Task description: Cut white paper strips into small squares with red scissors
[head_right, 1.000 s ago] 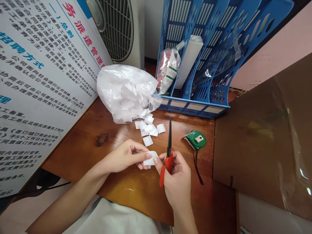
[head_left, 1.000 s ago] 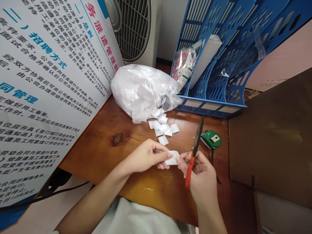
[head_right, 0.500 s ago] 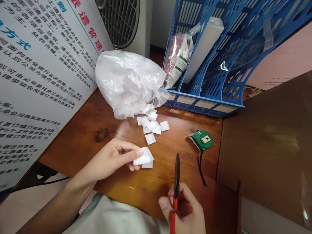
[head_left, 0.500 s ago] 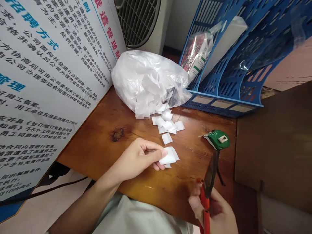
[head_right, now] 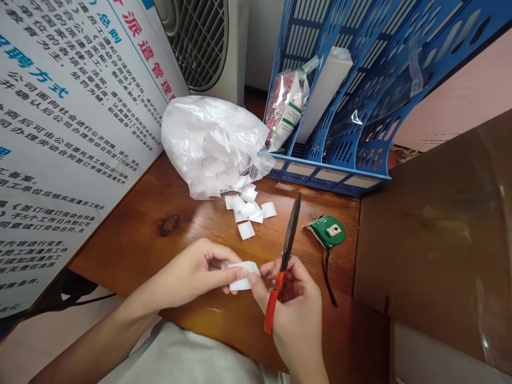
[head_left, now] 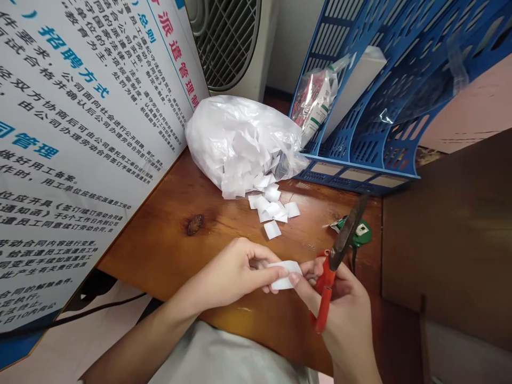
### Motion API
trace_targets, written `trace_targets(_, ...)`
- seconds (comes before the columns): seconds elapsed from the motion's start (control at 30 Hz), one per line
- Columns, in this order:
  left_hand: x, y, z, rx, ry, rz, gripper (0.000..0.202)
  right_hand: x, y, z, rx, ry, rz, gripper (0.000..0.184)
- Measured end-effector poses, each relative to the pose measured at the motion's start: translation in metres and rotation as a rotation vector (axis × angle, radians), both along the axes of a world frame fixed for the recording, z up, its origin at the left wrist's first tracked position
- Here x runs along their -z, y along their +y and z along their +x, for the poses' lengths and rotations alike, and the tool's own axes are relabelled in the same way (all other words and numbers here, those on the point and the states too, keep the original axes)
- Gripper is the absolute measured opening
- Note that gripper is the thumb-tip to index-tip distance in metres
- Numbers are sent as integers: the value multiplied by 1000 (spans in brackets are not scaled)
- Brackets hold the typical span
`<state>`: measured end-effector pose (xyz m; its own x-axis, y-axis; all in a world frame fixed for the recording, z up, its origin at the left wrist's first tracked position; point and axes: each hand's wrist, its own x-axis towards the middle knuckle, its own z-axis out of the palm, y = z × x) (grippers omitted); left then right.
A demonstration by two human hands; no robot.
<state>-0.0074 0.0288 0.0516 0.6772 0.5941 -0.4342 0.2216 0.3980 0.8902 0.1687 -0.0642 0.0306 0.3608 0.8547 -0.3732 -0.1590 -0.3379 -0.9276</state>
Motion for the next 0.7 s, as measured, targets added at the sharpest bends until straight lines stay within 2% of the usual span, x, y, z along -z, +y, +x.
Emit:
trace_targets(0.13, 1, 2, 0, 49, -29, -24, 32, 0, 2, 2, -21, 26, -4, 39)
trace_targets(0.3, 2, 2, 2, 36, -45, -42, 30, 2, 5, 6, -57, 40, 59, 36)
trace_targets(0.57, -2, 7, 4, 63, 17, 111, 29, 6, 9, 10, -105, 77, 34, 36)
trace_targets(0.7, 10, 8, 6, 92, 55, 174, 31, 14, 14, 10, -122, 90, 27, 36)
